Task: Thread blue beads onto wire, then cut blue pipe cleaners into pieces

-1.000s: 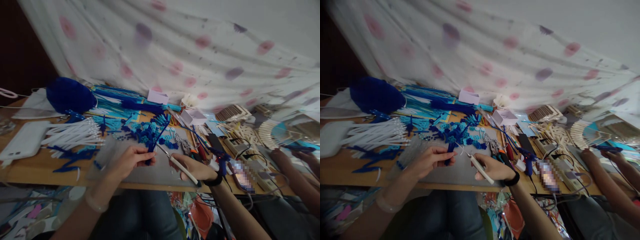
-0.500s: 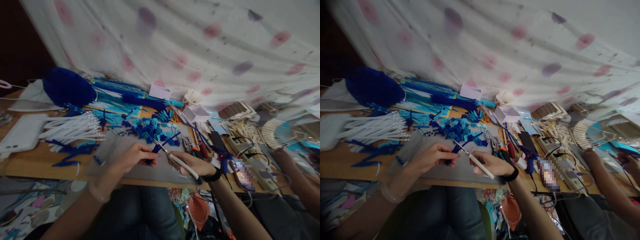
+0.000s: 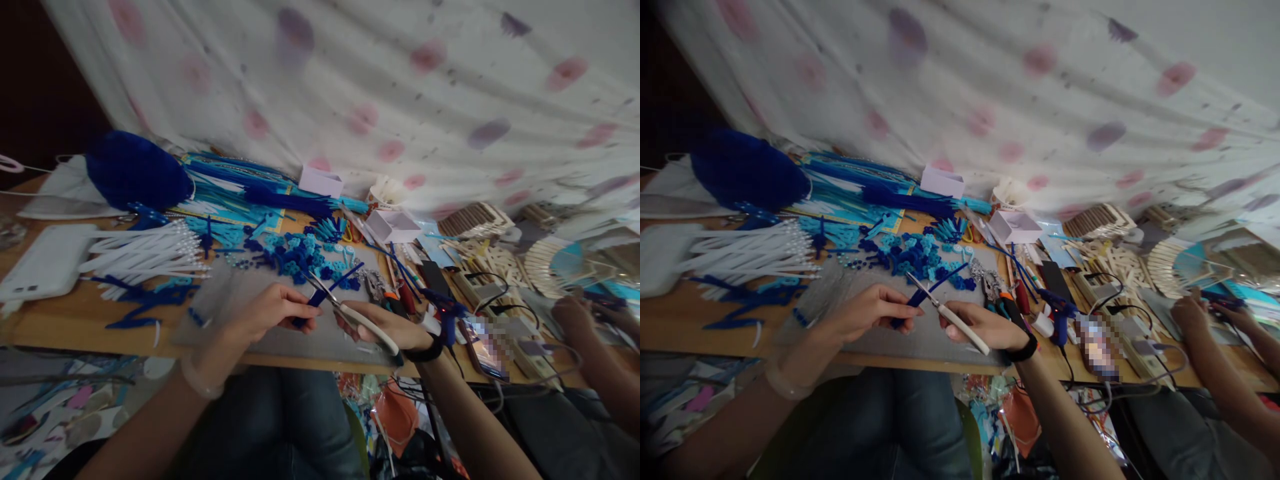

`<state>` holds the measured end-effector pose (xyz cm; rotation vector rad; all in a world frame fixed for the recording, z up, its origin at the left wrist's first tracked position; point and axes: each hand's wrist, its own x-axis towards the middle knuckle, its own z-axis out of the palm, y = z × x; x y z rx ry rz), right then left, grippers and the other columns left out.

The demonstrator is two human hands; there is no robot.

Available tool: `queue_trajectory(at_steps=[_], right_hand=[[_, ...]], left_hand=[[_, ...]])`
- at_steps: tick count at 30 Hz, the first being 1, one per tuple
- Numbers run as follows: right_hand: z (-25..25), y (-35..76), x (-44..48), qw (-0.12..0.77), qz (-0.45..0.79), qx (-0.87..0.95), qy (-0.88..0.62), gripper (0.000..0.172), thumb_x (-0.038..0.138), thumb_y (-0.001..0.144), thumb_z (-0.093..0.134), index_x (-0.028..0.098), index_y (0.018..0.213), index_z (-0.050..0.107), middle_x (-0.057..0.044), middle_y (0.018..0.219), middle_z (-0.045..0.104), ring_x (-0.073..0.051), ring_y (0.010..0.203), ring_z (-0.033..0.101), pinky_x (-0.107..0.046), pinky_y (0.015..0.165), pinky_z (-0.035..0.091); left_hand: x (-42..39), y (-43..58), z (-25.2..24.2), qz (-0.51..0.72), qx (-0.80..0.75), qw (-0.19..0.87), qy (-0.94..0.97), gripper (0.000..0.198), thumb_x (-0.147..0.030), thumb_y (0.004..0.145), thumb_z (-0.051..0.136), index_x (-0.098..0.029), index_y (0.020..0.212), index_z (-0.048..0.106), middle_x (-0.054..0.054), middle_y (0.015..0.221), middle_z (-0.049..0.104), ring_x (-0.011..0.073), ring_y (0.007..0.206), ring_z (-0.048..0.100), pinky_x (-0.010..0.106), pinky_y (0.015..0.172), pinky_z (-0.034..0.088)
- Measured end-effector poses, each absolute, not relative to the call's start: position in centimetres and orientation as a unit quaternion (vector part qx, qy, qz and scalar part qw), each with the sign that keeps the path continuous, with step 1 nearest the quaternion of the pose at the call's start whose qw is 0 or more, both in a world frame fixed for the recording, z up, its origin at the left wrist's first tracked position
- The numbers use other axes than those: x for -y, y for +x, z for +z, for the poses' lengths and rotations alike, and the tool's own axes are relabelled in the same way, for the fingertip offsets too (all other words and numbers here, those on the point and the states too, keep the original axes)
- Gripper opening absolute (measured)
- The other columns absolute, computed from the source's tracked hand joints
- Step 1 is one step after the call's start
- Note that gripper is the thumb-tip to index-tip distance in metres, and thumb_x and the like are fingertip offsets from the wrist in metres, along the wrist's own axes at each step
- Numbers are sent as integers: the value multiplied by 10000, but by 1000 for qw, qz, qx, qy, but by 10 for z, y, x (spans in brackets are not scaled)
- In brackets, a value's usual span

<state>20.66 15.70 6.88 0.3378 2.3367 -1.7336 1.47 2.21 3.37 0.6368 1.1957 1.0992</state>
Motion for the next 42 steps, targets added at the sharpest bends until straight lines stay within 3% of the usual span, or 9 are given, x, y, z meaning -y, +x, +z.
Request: queue_trajectory(at_steps=[9, 22, 35, 42], right_hand=[[55, 211, -158, 112, -597, -785, 123, 549, 735, 821, 501, 191, 893, 502, 5, 789, 457, -136, 682, 414, -280, 614, 375], [45, 211, -152, 116, -576, -790, 175, 427, 602, 911, 488, 197, 775, 501, 22, 660, 505, -135, 621, 495, -276, 597, 396], [35, 201, -145, 117, -622, -746, 208, 483, 662, 867, 502, 206, 711, 462, 36, 626, 478, -113, 518, 521, -257, 508, 450], [33, 200, -146, 134, -618, -752, 186, 505, 712, 853, 459, 215, 763, 472, 10, 696, 515, -151, 615, 548, -304, 621, 474]], left_hand=[[-24, 10, 34, 441, -535, 649, 312, 137, -292, 687, 744, -179, 610, 753, 22, 611, 694, 122, 594, 604, 232, 625, 468], [-25, 7, 22, 437, -529, 663, 298, 123, -301, 655, 751, -182, 631, 764, 27, 629, 708, 115, 564, 597, 220, 601, 468], [-24, 0, 15, 446, -549, 654, 267, 147, -307, 617, 779, -162, 620, 763, 37, 631, 707, 120, 572, 587, 232, 611, 472], [-21, -2, 10, 443, -562, 643, 272, 155, -323, 626, 786, -170, 622, 763, 36, 628, 712, 124, 581, 592, 238, 607, 449]])
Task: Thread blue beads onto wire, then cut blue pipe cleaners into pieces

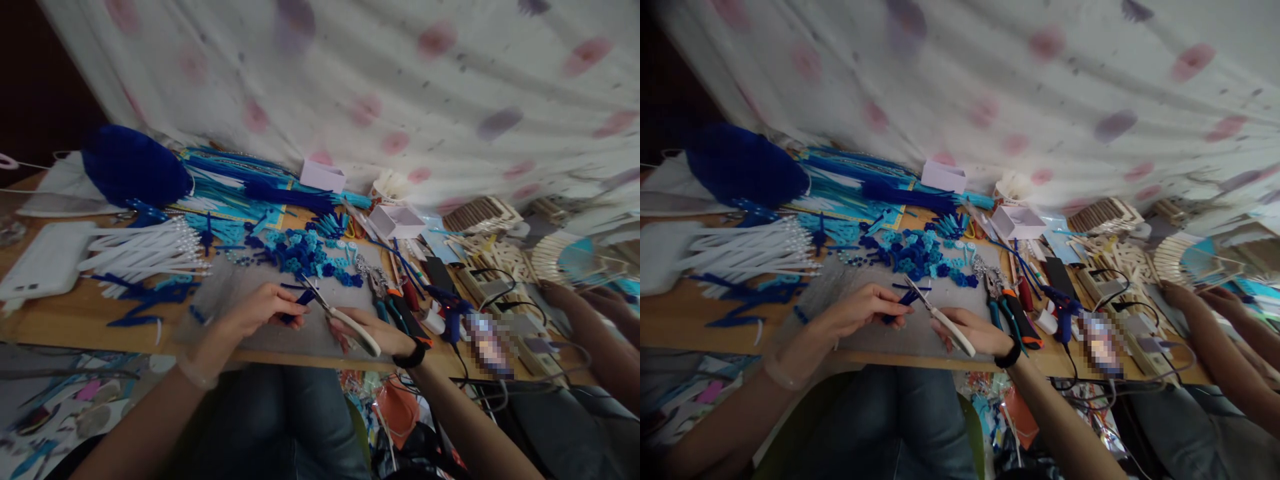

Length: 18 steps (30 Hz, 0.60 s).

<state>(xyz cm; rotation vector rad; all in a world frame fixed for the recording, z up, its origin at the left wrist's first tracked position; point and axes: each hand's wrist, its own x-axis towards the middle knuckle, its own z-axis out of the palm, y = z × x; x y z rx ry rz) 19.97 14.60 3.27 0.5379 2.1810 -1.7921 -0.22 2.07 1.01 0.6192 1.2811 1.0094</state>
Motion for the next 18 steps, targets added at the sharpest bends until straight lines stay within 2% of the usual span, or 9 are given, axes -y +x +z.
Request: queue_trajectory(at_steps=[3, 5, 9, 12, 15, 16, 18], right_hand=[[41, 202, -146, 94, -580, -788, 182, 500, 709, 869, 422, 219, 795, 489, 1, 731, 511, -170, 690, 530, -316, 687, 462], [44, 205, -145, 49, -522, -822, 222, 435, 635, 902, 432, 211, 839, 510, -5, 763, 522, -174, 722, 530, -312, 698, 456], [33, 216, -142, 20, -301, -915, 269, 245, 417, 876, 581, 172, 881, 568, -51, 841, 585, -199, 751, 558, -331, 708, 467], [20, 225, -140, 16, -171, -950, 262, 176, 265, 837, 657, 150, 964, 616, -124, 993, 636, -258, 883, 613, -395, 805, 499], [24, 227, -136, -29, -133, -961, 240, 274, 257, 847, 672, 162, 1098, 616, -160, 1091, 645, -316, 1013, 616, -485, 889, 501], [30, 226, -133, -64, -134, -963, 226, 367, 298, 847, 684, 170, 1177, 587, -169, 1140, 635, -332, 1069, 600, -514, 921, 491], [46, 220, -126, -157, -154, -959, 180, 682, 412, 810, 727, 194, 1382, 425, -187, 1302, 559, -351, 1217, 526, -553, 1007, 443]], left_hand=[[-18, -3, 9, 475, -556, 626, 272, 173, -349, 651, 792, -177, 658, 771, 34, 661, 727, 130, 637, 619, 229, 618, 447], [-16, -4, 9, 522, -539, 616, 239, 185, -347, 655, 806, -180, 732, 784, 36, 722, 747, 136, 702, 646, 226, 668, 475], [-11, -2, 13, 616, -485, 602, 150, 164, -254, 681, 817, -160, 811, 782, 50, 816, 769, 135, 766, 679, 231, 756, 526], [-9, 3, 21, 651, -450, 604, 92, 49, -148, 759, 749, -139, 803, 768, 58, 813, 766, 129, 750, 695, 238, 772, 552], [-9, 11, 32, 660, -435, 611, 37, 91, -99, 821, 674, -135, 795, 753, 57, 793, 761, 128, 714, 705, 256, 760, 573], [-8, 15, 35, 656, -435, 616, 29, 107, -94, 833, 658, -134, 803, 752, 57, 785, 760, 129, 703, 706, 257, 751, 576], [-7, 25, 43, 644, -436, 628, 32, 112, -90, 836, 649, -126, 815, 753, 60, 763, 759, 134, 688, 707, 258, 734, 575]])
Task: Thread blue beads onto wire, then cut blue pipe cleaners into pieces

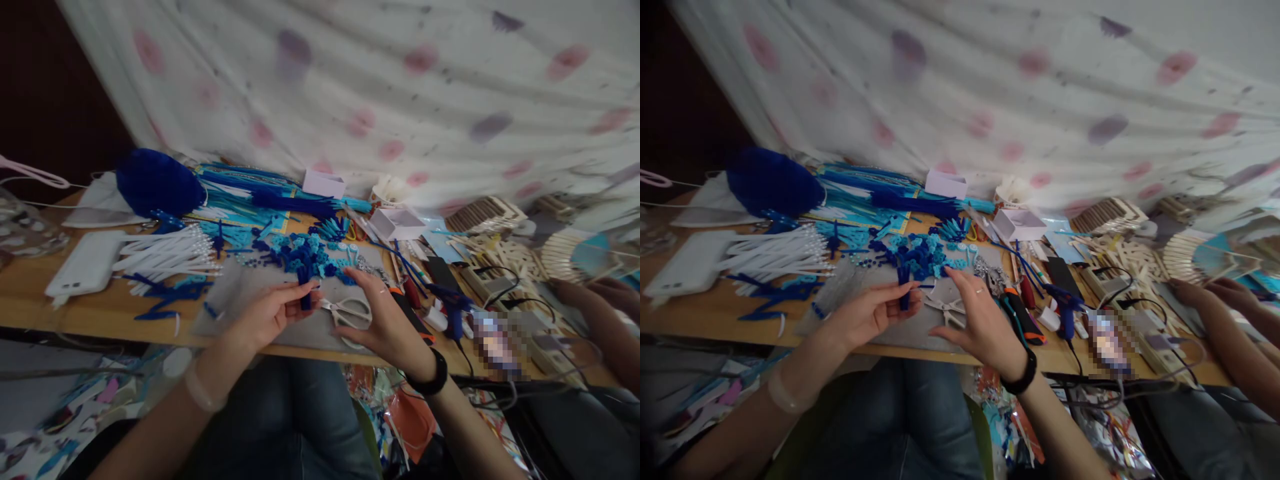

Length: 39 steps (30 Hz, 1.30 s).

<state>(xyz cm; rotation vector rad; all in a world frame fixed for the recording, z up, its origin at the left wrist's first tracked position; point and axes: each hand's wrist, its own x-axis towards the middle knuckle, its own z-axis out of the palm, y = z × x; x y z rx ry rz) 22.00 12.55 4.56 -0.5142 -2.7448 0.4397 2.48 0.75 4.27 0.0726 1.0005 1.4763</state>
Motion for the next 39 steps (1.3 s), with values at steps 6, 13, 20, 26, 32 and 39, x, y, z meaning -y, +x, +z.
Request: queue_trajectory(at_steps=[6, 13, 20, 26, 32, 39], right_hand=[[70, 194, -105, 244, 302, 921, -35, 1083, 476, 747, 773, 289, 1530, 49, -161, 1477, 422, -300, 1363, 424, -513, 1097, 381], [66, 203, -103, 247, 340, 906, -39, 1044, 452, 757, 771, 305, 1529, 84, -153, 1400, 520, -298, 1315, 491, -509, 1054, 421], [69, 210, -100, 270, 289, 918, -30, 1022, 360, 779, 774, 323, 1525, 76, -129, 1410, 519, -288, 1311, 489, -510, 1083, 386], [61, 210, -100, 297, 319, 899, -35, 1047, 322, 780, 779, 316, 1524, 42, -129, 1336, 560, -287, 1286, 512, -507, 1069, 416], [59, 203, -96, 288, 353, 889, -40, 966, 322, 817, 742, 334, 1518, 78, -124, 1360, 542, -277, 1280, 523, -484, 1047, 455], [49, 190, -116, 251, 367, 894, -61, 675, 414, 819, 723, 265, 1399, 412, -131, 1359, 516, -285, 1264, 506, -470, 1032, 448]], left_hand=[[-1, 57, 56, 620, -414, 656, 116, 137, -196, 696, 806, -117, 800, 764, 48, 743, 746, 153, 752, 689, 220, 651, 534], [3, 70, 57, 603, -433, 642, 192, 193, -299, 685, 804, -130, 772, 766, 46, 757, 728, 148, 715, 649, 217, 562, 458], [2, 77, 65, 580, -459, 638, 211, 250, -354, 644, 820, -146, 771, 765, 59, 802, 744, 189, 819, 673, 269, 710, 510], [2, 77, 65, 585, -453, 632, 230, 183, -335, 673, 794, -162, 723, 765, 33, 742, 737, 194, 792, 673, 278, 718, 517], [-2, 70, 63, 588, -446, 634, 231, 121, -296, 723, 760, -183, 763, 777, 8, 779, 758, 184, 827, 678, 263, 728, 506], [12, 43, 43, 626, -471, 595, 181, 272, -365, 590, 867, -149, 731, 780, 37, 731, 755, 147, 757, 674, 225, 728, 503]])
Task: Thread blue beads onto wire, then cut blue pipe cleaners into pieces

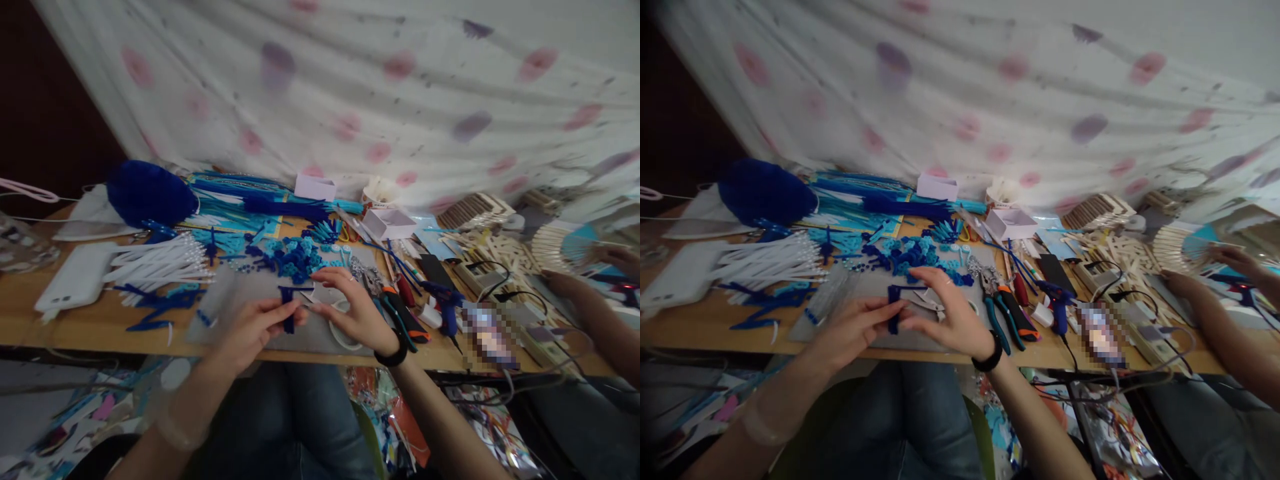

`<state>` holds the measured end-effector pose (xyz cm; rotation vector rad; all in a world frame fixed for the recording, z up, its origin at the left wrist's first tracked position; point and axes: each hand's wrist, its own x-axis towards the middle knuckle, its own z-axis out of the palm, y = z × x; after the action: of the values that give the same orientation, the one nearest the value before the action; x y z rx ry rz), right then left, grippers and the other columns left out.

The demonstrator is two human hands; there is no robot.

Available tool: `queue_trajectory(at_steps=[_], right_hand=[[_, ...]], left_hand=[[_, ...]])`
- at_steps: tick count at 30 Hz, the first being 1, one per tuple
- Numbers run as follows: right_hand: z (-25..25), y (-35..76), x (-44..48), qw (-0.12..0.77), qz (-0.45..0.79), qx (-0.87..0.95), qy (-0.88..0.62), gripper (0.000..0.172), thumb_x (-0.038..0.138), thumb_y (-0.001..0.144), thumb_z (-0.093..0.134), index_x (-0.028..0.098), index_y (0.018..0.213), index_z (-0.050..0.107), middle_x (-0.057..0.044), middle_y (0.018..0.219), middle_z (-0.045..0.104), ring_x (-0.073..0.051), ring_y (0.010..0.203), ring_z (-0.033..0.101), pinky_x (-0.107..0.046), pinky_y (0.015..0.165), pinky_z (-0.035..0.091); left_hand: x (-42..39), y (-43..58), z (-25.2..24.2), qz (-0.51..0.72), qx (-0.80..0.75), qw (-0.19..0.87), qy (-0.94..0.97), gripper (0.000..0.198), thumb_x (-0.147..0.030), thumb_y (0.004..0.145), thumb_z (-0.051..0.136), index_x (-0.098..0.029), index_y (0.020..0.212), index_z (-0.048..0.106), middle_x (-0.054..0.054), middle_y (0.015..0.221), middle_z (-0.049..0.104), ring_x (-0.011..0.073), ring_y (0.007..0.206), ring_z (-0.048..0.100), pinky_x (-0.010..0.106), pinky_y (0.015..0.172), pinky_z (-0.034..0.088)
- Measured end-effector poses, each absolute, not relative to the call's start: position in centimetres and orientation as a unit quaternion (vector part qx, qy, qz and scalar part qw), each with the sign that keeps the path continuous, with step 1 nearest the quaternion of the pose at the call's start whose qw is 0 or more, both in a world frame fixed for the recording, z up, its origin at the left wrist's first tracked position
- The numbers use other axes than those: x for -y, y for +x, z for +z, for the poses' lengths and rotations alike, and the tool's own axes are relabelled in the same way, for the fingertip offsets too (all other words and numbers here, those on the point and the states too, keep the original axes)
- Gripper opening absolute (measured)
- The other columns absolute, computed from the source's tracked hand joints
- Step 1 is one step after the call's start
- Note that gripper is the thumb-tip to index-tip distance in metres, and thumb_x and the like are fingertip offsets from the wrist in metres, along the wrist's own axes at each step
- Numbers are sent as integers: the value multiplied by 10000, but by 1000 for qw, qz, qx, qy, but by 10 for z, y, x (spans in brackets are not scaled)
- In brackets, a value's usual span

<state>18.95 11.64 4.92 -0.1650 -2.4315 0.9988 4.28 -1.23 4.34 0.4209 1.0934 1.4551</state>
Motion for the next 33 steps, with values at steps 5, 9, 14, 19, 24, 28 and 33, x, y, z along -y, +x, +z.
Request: queue_trajectory(at_steps=[5, 9, 14, 19, 24, 28, 33], right_hand=[[21, 158, -147, 139, 197, 953, -186, 151, 216, 951, 546, 162, 1034, 660, -105, 1024, 605, -202, 937, 593, -350, 858, 501], [6, 133, -152, 48, 120, 970, -204, 103, 186, 915, 600, 124, 945, 676, -140, 1030, 609, -237, 964, 571, -363, 868, 474], [14, 130, -150, 14, 95, 977, -192, 124, 123, 929, 533, 95, 905, 651, -182, 1024, 614, -277, 982, 550, -401, 866, 445], [61, 150, -147, -23, 135, 984, -110, 122, 163, 962, 510, 159, 932, 628, -60, 877, 656, -180, 815, 583, -285, 740, 441], [104, 160, -133, -62, 108, 992, 25, 116, 137, 937, 548, 171, 880, 643, -41, 840, 656, -168, 805, 581, -280, 710, 387], [119, 165, -120, -107, 13, 994, 11, 129, 90, 921, 533, 143, 911, 650, -49, 757, 670, -162, 669, 567, -285, 604, 305], [134, 178, -119, -91, 78, 993, -12, 56, 176, 899, 626, 170, 905, 682, -42, 809, 700, -163, 735, 590, -264, 613, 307]], left_hand=[[30, 2, 33, 676, -533, 508, 38, 68, -159, 658, 825, -156, 672, 758, 33, 705, 759, 134, 712, 696, 217, 720, 544], [35, -15, 34, 693, -541, 476, 2, 96, -78, 715, 760, -152, 656, 743, 23, 678, 751, 123, 683, 701, 213, 706, 568], [34, -20, 27, 683, -544, 486, 35, 116, -160, 619, 848, -142, 690, 758, 42, 711, 762, 143, 708, 701, 229, 711, 558], [25, -27, 27, 627, -599, 476, 146, 276, -365, 572, 872, -151, 717, 774, 74, 770, 773, 181, 754, 695, 273, 755, 528], [6, -11, 42, 529, -586, 571, 226, 322, -410, 545, 867, -161, 730, 781, 70, 790, 774, 185, 767, 685, 283, 756, 526], [-1, 14, 54, 457, -555, 642, 267, 352, -429, 547, 859, -154, 754, 783, 52, 752, 762, 160, 717, 666, 254, 697, 501], [1, 34, 56, 447, -534, 654, 295, 348, -434, 542, 868, -170, 750, 780, 32, 749, 754, 155, 708, 653, 268, 715, 509]])
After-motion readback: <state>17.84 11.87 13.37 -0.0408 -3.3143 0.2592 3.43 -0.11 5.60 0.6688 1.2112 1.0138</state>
